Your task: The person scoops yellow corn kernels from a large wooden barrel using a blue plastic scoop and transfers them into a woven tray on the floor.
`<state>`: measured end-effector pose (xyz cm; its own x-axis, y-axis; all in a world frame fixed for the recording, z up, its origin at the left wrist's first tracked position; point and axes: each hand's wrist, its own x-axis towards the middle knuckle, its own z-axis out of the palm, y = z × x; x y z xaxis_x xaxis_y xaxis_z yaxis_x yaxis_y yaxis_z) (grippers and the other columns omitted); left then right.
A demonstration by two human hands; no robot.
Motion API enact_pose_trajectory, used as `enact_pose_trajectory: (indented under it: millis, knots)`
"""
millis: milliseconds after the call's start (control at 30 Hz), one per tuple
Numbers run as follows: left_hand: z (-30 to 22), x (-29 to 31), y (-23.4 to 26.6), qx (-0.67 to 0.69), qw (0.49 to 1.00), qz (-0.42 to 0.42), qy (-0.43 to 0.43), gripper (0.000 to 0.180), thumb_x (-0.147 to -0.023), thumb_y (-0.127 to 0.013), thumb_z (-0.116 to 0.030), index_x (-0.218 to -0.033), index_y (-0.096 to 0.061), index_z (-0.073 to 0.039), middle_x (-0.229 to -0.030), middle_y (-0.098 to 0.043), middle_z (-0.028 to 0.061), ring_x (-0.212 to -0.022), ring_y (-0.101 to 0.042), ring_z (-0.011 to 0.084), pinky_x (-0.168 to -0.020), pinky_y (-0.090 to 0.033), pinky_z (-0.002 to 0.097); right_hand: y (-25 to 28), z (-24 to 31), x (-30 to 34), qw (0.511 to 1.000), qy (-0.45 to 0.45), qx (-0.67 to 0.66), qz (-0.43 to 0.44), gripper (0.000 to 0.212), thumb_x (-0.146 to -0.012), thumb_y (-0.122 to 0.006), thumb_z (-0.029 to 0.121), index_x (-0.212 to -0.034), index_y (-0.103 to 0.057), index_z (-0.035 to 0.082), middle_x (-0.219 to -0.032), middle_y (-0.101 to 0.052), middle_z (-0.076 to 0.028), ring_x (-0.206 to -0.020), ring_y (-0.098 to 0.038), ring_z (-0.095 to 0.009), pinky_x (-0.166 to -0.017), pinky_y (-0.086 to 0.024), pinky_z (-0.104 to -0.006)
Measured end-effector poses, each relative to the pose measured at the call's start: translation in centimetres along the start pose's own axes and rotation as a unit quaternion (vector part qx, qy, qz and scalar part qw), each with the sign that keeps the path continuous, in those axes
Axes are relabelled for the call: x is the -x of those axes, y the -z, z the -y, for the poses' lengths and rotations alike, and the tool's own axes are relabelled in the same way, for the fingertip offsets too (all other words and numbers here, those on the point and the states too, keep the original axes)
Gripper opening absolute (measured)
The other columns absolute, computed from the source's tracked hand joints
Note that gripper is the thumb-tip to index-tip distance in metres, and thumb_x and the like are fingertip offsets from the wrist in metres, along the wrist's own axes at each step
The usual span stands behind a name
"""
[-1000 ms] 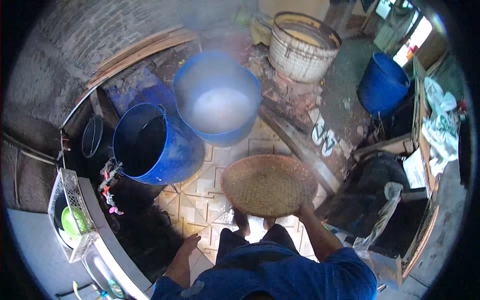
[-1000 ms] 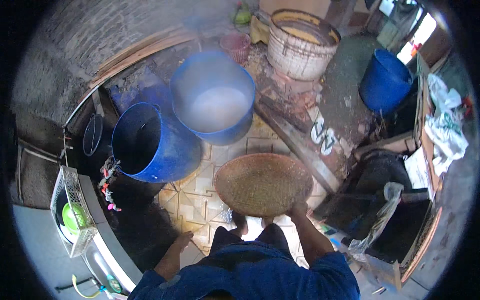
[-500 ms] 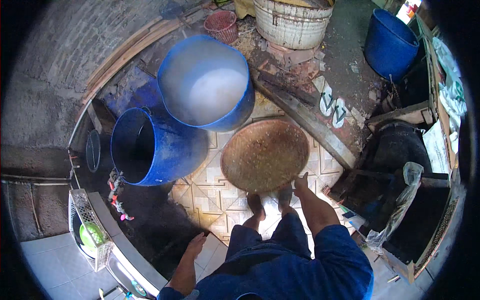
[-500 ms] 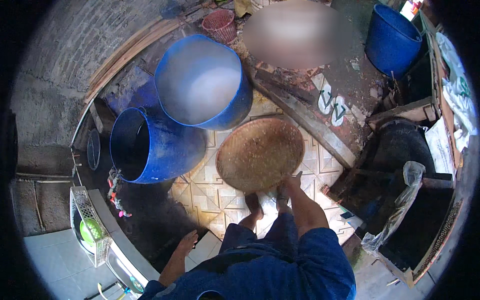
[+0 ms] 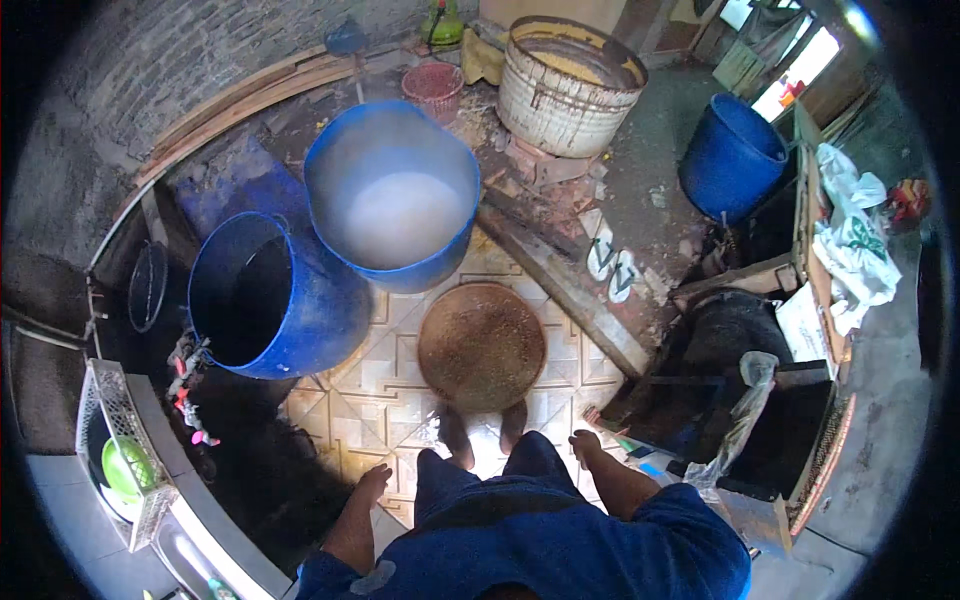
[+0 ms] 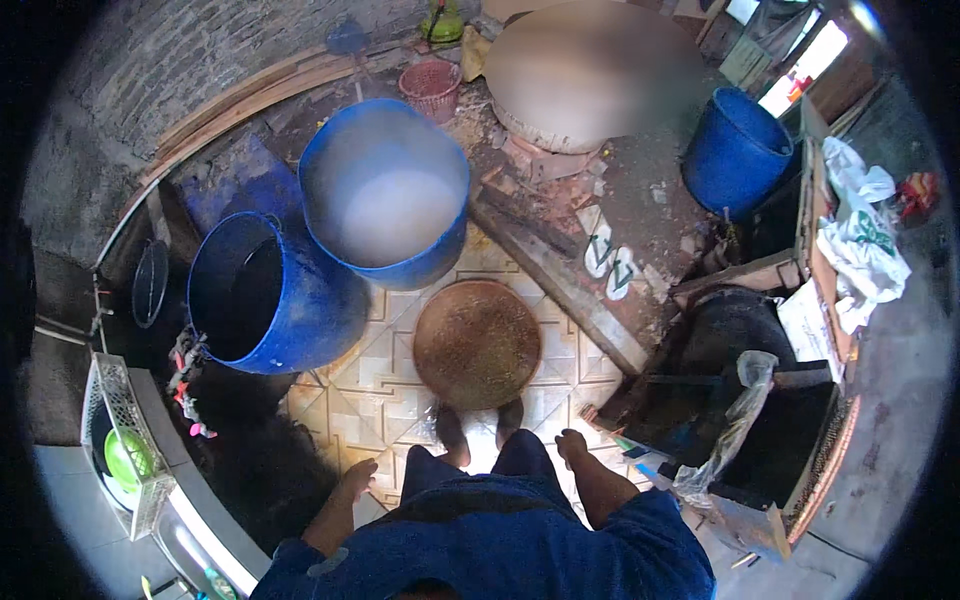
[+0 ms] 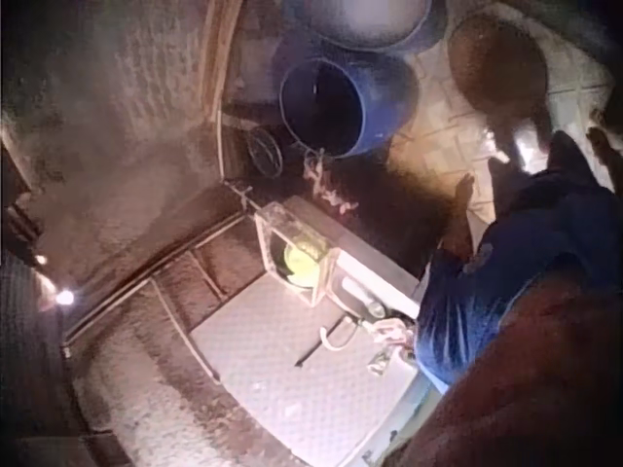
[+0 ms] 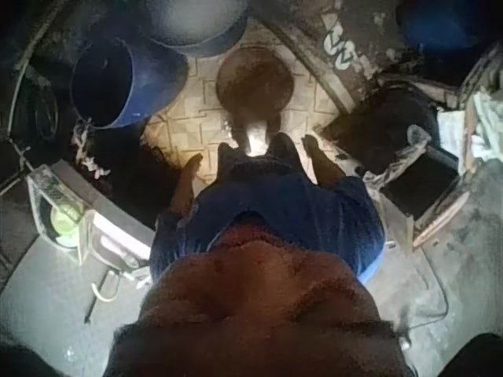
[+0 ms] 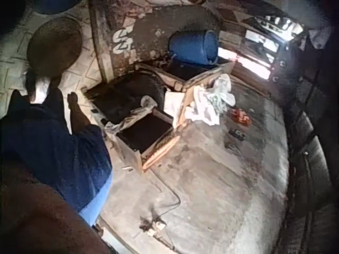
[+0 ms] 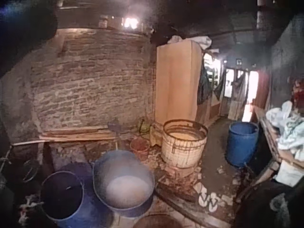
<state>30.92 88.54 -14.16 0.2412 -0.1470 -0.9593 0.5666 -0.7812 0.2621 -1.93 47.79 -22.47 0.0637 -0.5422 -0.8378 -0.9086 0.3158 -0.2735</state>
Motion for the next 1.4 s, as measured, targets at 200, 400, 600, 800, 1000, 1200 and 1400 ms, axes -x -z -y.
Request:
enact_pose_trajectory:
  millis: [200,400,600,800,1000,1200,1400]
  knots:
    - [-2.1,-4.4,-0.2,-0.033,0.999,0.009,-0.004,0.051,-0.083,-0.048,-0.035,-0.13,-0.038,-0.015,-0.106,-0.055,0.0097,-0.085,-0.052,0.0211,-0.066,-0.043,0.0351,5.0,-1.3,1.2,0.965,0.136,0.215,-0.056,0.026,-0.072,-0.054,0.021,-0.09,-0.061,0.005,-0.084,-0.06,-0.017,-0.079,-0.059,-0.032,-0.066,-0.048,-0.0382]
    - [-4.0,-7.4,-2.1,-0.048,0.999,0.008,0.01,0.034,-0.084,-0.045,-0.034,-0.109,-0.051,-0.012,-0.078,-0.051,0.0061,-0.065,-0.047,0.0199,-0.054,-0.041,0.0396,8.4,1.2,0.3,0.905,0.261,0.335,-0.02,0.028,-0.077,-0.05,0.025,-0.089,-0.061,0.003,-0.089,-0.06,-0.02,-0.078,-0.058,-0.035,-0.069,-0.047,-0.0407]
    - [-9.1,-5.8,-5.9,-0.066,0.993,-0.022,0.093,0.036,-0.083,-0.048,-0.034,-0.11,-0.051,-0.01,-0.089,-0.052,0.0051,-0.081,-0.049,0.0199,-0.065,-0.042,0.0394,10.6,7.7,-2.6,0.994,0.091,0.042,-0.052,0.049,-0.073,-0.056,0.038,-0.104,-0.059,0.0,-0.103,-0.057,-0.023,-0.098,-0.054,-0.036,-0.087,-0.042,-0.0375]
    - [-21.3,-3.3,-11.9,-0.167,0.983,-0.012,0.08,0.053,-0.082,-0.048,-0.035,-0.129,-0.038,-0.013,-0.102,-0.055,0.0128,-0.08,-0.053,0.0253,-0.06,-0.045,0.0442,13.7,4.1,-13.4,0.989,0.088,0.122,0.003,0.041,-0.08,-0.049,0.034,-0.104,-0.058,0.001,-0.104,-0.059,-0.018,-0.096,-0.055,-0.034,-0.084,-0.043,-0.0383]
    - [-33.8,-3.3,-21.9,-0.305,0.933,0.077,-0.174,0.055,-0.086,-0.048,-0.031,-0.13,-0.034,-0.001,-0.123,-0.047,0.0179,-0.114,-0.043,0.0265,-0.094,-0.034,0.0338,21.6,1.2,-22.0,0.988,0.148,-0.042,-0.008,0.022,-0.079,-0.056,0.023,-0.071,-0.057,0.003,-0.057,-0.05,-0.009,-0.043,-0.047,-0.019,-0.039,-0.037,-0.0367]
    - [-44.4,-2.9,-30.9,-0.27,0.941,0.081,-0.185,0.052,-0.084,-0.054,-0.028,-0.128,-0.04,-0.003,-0.117,-0.051,0.0182,-0.103,-0.052,0.0233,-0.087,-0.04,0.0321,29.6,3.2,-25.2,0.971,0.125,-0.15,-0.136,0.029,-0.078,-0.049,0.029,-0.082,-0.061,0.002,-0.059,-0.052,-0.013,-0.046,-0.051,-0.019,-0.044,-0.04,-0.0372]
    - [-45.3,-7.6,-28.2,-0.258,0.952,-0.03,-0.16,0.052,-0.084,-0.05,-0.032,-0.125,-0.042,-0.001,-0.124,-0.046,0.0179,-0.113,-0.046,0.0258,-0.093,-0.036,0.0324,32.5,12.3,-19.5,0.958,-0.175,-0.222,0.037,0.028,-0.082,-0.046,0.033,-0.083,-0.053,0.006,-0.054,-0.047,-0.007,-0.036,-0.043,-0.021,-0.028,-0.033,-0.0388]
